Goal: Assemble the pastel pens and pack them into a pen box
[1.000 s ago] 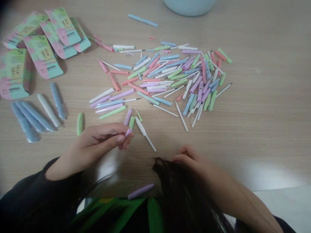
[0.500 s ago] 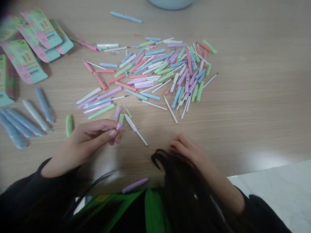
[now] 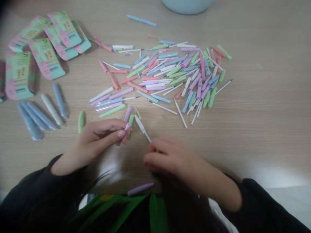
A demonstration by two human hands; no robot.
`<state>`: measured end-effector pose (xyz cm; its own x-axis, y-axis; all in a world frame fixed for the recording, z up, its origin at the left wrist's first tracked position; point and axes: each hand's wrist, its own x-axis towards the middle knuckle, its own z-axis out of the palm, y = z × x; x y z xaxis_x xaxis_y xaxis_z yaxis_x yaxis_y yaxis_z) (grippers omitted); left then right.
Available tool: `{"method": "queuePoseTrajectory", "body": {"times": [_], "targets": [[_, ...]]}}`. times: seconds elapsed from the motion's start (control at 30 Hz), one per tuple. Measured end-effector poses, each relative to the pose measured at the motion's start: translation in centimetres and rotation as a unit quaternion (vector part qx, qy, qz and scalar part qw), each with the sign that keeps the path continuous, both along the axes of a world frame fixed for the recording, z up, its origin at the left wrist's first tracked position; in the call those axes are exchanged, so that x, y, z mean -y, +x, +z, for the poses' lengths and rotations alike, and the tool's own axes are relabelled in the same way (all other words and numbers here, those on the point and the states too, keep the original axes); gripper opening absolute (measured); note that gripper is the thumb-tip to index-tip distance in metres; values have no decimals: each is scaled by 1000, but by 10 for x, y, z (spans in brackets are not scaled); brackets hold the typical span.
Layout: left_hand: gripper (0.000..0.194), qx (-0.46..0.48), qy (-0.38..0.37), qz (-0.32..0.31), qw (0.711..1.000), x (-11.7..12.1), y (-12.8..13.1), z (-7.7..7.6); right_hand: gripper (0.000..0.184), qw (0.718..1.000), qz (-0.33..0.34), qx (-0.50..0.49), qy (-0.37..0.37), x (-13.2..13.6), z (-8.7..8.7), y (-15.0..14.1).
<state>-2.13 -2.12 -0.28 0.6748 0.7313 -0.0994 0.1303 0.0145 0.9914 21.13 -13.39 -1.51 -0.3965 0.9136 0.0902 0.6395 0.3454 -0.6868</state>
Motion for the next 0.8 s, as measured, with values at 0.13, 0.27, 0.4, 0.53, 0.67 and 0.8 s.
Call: {"method": "queuePoseTrajectory", "body": {"times": [0.13, 0.27, 0.4, 0.53, 0.67, 0.8], "targets": [[9, -2, 11, 19, 1000, 0, 0, 2, 17, 983, 169, 53, 56, 19, -9, -33], [8, -3, 19, 43, 999, -1, 1, 7, 24, 977, 166, 75, 110, 22, -28, -41], [15, 2, 33, 63, 997, -2, 0, 11, 20, 977, 117, 95, 152, 2, -21, -14], [6, 17, 22, 83, 996, -2, -2, 11, 17, 971, -70, 173, 152, -37, -14, 25], [8, 6, 16, 86, 996, -2, -2, 10, 14, 944, -168, 253, 128, -66, -25, 41], [7, 1, 23, 108, 994, -3, -5, 10, 22, 950, -186, 205, 146, -70, -17, 35]]}}
